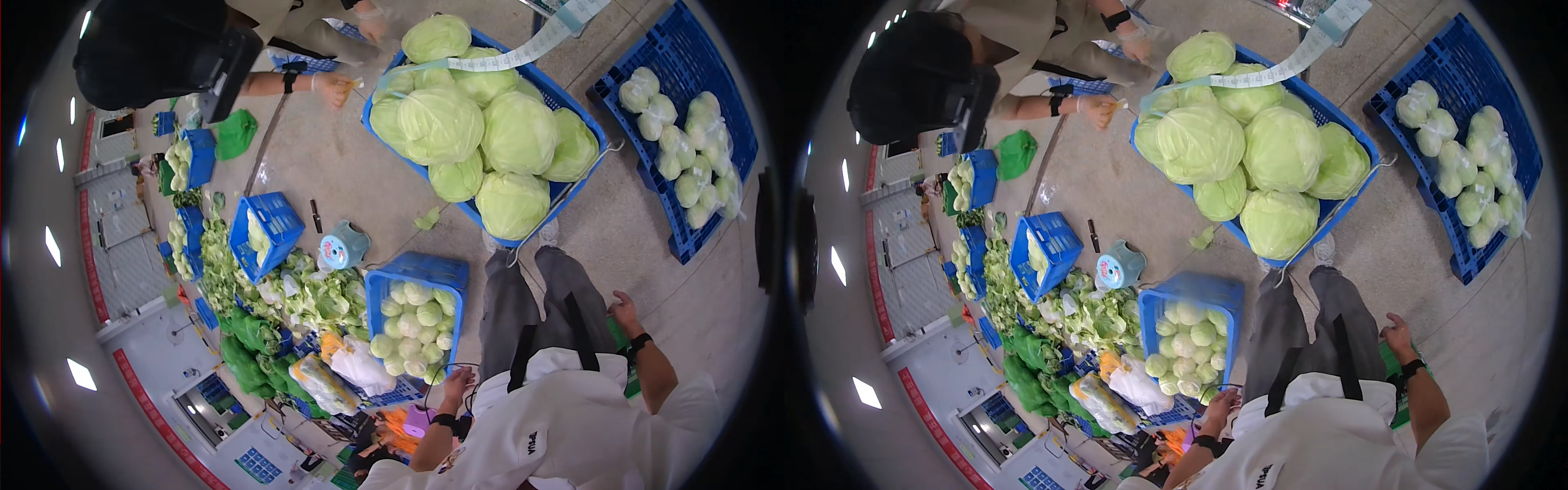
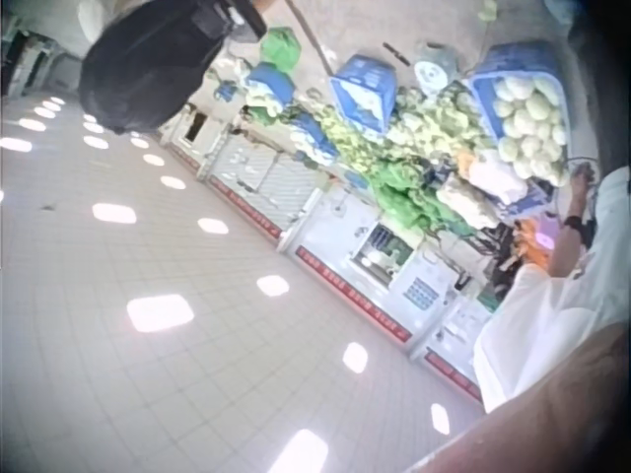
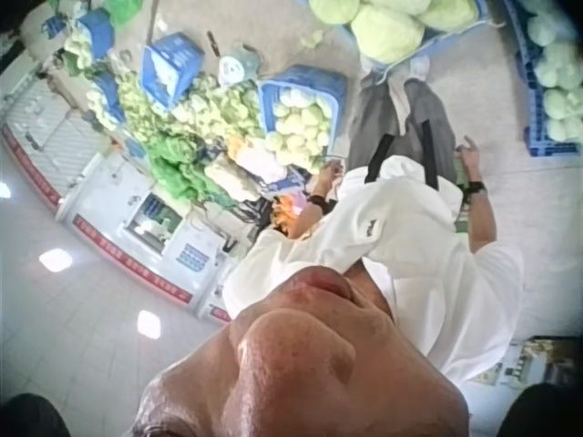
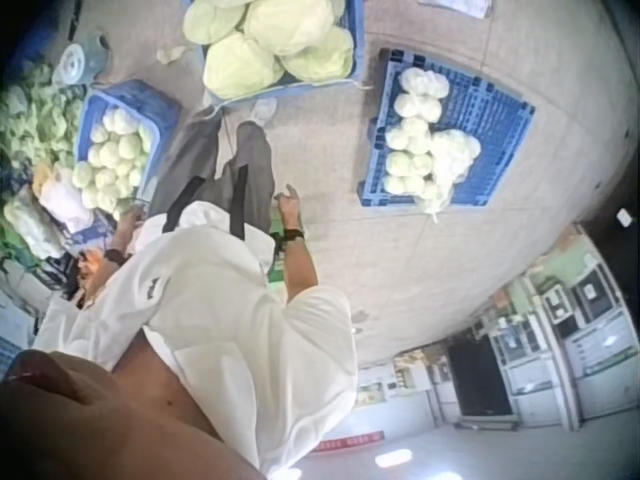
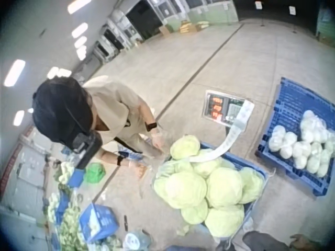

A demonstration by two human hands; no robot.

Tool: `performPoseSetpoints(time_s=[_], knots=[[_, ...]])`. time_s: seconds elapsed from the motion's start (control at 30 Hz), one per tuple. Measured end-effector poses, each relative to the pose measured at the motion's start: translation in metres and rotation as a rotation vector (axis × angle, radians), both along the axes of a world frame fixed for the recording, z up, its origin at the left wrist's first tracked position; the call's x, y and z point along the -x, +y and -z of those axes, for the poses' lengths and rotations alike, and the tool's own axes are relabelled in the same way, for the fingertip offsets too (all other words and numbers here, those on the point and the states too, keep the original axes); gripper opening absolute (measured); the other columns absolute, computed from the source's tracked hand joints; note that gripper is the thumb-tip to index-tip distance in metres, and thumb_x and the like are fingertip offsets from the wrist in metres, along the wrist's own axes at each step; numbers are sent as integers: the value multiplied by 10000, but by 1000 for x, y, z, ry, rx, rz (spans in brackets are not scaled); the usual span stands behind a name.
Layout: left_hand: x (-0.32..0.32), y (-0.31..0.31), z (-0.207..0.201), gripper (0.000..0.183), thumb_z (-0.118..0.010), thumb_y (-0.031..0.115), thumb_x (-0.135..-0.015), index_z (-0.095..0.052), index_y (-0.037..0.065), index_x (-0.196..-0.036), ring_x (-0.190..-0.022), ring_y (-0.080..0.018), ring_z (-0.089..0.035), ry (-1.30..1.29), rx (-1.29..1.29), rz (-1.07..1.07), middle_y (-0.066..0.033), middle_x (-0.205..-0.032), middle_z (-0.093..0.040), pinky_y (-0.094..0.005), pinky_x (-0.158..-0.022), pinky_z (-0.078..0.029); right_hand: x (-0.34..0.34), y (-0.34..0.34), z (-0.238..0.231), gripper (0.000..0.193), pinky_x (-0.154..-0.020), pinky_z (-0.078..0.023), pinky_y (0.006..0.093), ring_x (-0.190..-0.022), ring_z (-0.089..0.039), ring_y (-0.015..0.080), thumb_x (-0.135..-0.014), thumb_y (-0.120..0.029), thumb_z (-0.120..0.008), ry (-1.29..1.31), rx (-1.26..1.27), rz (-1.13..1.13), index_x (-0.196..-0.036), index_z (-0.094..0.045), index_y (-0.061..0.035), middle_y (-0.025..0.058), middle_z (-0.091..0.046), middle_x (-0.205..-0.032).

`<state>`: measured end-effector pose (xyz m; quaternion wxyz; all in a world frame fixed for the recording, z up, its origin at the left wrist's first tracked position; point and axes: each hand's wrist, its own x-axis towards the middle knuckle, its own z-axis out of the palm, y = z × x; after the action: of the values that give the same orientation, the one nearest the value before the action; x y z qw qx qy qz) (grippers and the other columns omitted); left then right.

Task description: Weighing baskets of cabbages on a digital scale and applying labels in a distribution center.

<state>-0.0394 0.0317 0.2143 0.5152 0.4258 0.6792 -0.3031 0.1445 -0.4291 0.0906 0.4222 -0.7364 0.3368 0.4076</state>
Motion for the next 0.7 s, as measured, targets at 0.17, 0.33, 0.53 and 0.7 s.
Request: performPoseSetpoints(time_s=[0.17,0.33,0.53,0.7], knots=[[1,2,2,219,-560,186,-839,-593,47,-1005,-695,-124,-585,-12,-18,9,-58,-846,-634,-257,-607,-489,-5,3,0,569,-653,-485,299,-676,-631,222,-643,-59,-557,6,38,-70,-1204,-486,8,172,-644,-745],[-7,2,-3,224,-565,173,-832,-589,42,-1013,-680,-125,-581,4,-15,3,-55,-830,-627,-259,-604,-495,-2,0,8,578,-653,-489,303,-680,-634,228,-638,-72,-570,25,24,-74,-1205,-488,3,164,-645,-734],[8,10,5,273,-605,189,-820,-581,10,-1025,-657,-129,-587,-36,14,-87,-73,-811,-621,-258,-585,-514,-16,23,-11,548,-642,-493,310,-681,-630,231,-655,-42,-569,56,50,-74,-1197,-493,-16,161,-642,-766],[5,33,15,240,-598,181,-822,-590,14,-993,-615,-108,-568,-20,23,-101,-46,-775,-605,-234,-564,-497,-24,53,-26,556,-643,-497,306,-663,-637,233,-642,-80,-578,53,136,-121,-1186,-496,1,163,-648,-729]])
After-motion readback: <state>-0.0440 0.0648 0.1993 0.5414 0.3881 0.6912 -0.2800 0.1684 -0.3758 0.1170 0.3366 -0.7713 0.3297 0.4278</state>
